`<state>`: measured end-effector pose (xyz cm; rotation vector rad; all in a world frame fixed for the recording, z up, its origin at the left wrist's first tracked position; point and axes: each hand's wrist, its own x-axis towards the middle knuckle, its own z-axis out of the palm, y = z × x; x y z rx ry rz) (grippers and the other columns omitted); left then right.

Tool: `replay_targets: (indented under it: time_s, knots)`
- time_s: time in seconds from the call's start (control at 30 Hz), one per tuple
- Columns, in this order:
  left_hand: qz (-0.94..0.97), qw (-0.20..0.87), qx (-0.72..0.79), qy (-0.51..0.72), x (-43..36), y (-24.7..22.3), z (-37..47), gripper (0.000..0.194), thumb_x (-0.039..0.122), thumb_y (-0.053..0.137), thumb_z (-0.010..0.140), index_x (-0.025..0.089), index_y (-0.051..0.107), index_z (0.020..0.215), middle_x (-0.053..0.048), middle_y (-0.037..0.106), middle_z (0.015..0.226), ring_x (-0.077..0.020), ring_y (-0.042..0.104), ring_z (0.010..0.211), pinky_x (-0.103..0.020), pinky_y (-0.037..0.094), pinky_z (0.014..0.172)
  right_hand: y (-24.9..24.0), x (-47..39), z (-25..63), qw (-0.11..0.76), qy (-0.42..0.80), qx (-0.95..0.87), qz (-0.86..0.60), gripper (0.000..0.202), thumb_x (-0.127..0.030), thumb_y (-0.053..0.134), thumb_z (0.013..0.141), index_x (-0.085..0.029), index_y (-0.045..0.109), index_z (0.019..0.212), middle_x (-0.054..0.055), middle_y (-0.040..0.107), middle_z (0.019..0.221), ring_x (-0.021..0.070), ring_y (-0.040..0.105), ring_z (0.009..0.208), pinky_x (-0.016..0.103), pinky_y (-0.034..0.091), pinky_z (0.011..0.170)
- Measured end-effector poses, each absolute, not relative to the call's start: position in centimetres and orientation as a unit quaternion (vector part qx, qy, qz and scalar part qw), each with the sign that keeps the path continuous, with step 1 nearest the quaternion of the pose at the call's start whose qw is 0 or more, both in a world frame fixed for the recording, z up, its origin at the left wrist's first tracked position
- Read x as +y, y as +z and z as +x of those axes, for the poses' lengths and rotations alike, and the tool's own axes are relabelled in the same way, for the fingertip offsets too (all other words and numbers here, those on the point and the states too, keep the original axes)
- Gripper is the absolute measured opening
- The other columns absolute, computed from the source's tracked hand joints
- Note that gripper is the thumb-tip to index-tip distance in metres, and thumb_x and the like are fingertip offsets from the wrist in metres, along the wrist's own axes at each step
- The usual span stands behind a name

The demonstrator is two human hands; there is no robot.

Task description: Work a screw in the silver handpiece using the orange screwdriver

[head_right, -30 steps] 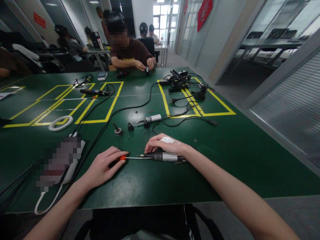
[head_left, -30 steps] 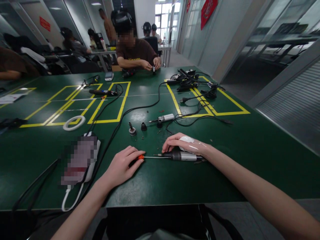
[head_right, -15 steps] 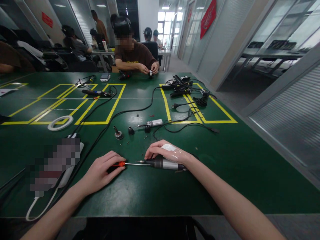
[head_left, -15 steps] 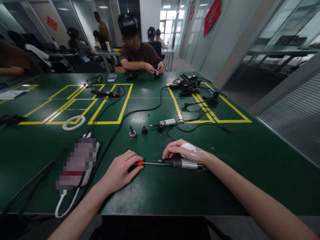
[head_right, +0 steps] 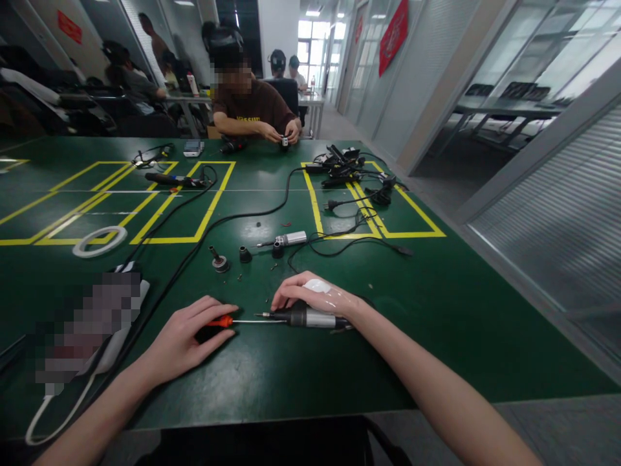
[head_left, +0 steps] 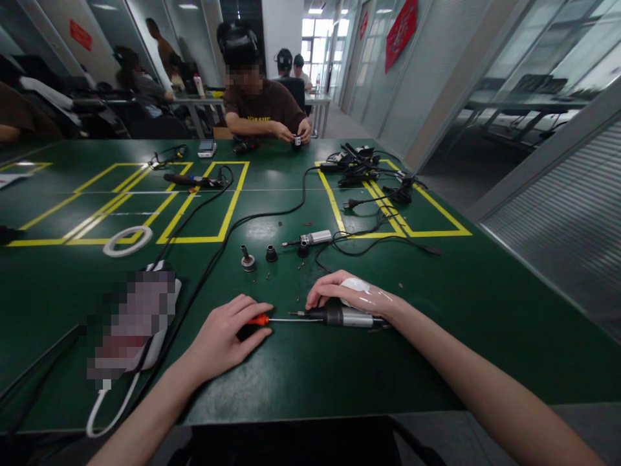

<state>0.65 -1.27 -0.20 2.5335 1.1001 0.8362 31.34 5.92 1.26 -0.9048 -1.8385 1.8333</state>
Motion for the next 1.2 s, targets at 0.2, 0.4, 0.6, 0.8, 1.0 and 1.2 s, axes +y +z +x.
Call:
replay_targets:
  time_s: [0.2, 0.4, 0.6, 0.8, 1.0, 1.2]
  knots:
    - [0.867, 0.141, 0.374, 0.299, -1.29, -0.26, 0.66, 0.009, 0.025, 0.062, 0.104, 0.02, 0.069, 0.104, -0.005, 0.072, 0.096, -0.0174, 0.071, 0.083, -0.026, 0.056, 0.073, 1.31, 5.95, 31.42, 0.197, 0.655, -0.654, -0.323, 0.042, -0.055, 0.069, 0.093, -0.015, 0.082, 0.09, 0.01, 0.081, 0.1, 0.0205, 0.072, 0.093, 0.033, 0.056, 0.091]
    - [0.872, 0.127, 0.371, 0.294, -1.15, -0.31, 0.66, 0.016, 0.029, 0.061, 0.106, 0.019, 0.073, 0.109, -0.007, 0.075, 0.094, -0.0189, 0.072, 0.084, -0.027, 0.058, 0.074, 1.14, 6.04, 31.47, 0.198, 0.661, -0.648, -0.321, 0.043, -0.055, 0.071, 0.093, -0.014, 0.081, 0.09, 0.01, 0.08, 0.099, 0.0206, 0.073, 0.092, 0.033, 0.056, 0.091]
    - [0.873, 0.125, 0.372, 0.291, -1.07, -0.51, 0.68, 0.021, 0.032, 0.058, 0.108, 0.019, 0.074, 0.11, -0.007, 0.076, 0.094, -0.0192, 0.071, 0.084, -0.028, 0.058, 0.075, 1.25, 5.95, 31.45, 0.215, 0.682, -0.623, -0.319, 0.045, -0.058, 0.074, 0.09, -0.013, 0.081, 0.09, 0.011, 0.08, 0.097, 0.022, 0.074, 0.094, 0.036, 0.056, 0.093]
    - [0.872, 0.123, 0.375, 0.289, -1.12, -0.46, 0.73, 0.021, 0.032, 0.058, 0.109, 0.019, 0.074, 0.109, -0.006, 0.076, 0.093, -0.0184, 0.071, 0.083, -0.028, 0.057, 0.074, 1.56, 5.78, 31.59, 0.24, 0.711, -0.58, -0.317, 0.043, -0.056, 0.078, 0.088, -0.012, 0.081, 0.089, 0.012, 0.08, 0.097, 0.022, 0.075, 0.094, 0.036, 0.057, 0.094]
    - [0.875, 0.12, 0.373, 0.284, -1.07, -0.49, 0.69, 0.026, 0.035, 0.055, 0.111, 0.018, 0.074, 0.112, -0.007, 0.076, 0.095, -0.0187, 0.07, 0.085, -0.029, 0.056, 0.074, 1.23, 6.02, 31.82, 0.281, 0.746, -0.52, -0.307, 0.042, -0.054, 0.081, 0.085, -0.012, 0.079, 0.085, 0.011, 0.08, 0.089, 0.0213, 0.076, 0.087, 0.034, 0.058, 0.088]
    - [0.887, 0.078, 0.371, 0.265, -0.6, -0.53, 0.55, 0.033, 0.039, 0.049, 0.113, 0.019, 0.076, 0.112, -0.006, 0.075, 0.098, -0.0197, 0.067, 0.087, -0.032, 0.049, 0.078, 1.15, 6.13, 32.14, 0.315, 0.77, -0.463, -0.305, 0.038, -0.051, 0.082, 0.085, -0.014, 0.078, 0.08, 0.01, 0.079, 0.084, 0.0195, 0.074, 0.079, 0.033, 0.058, 0.083]
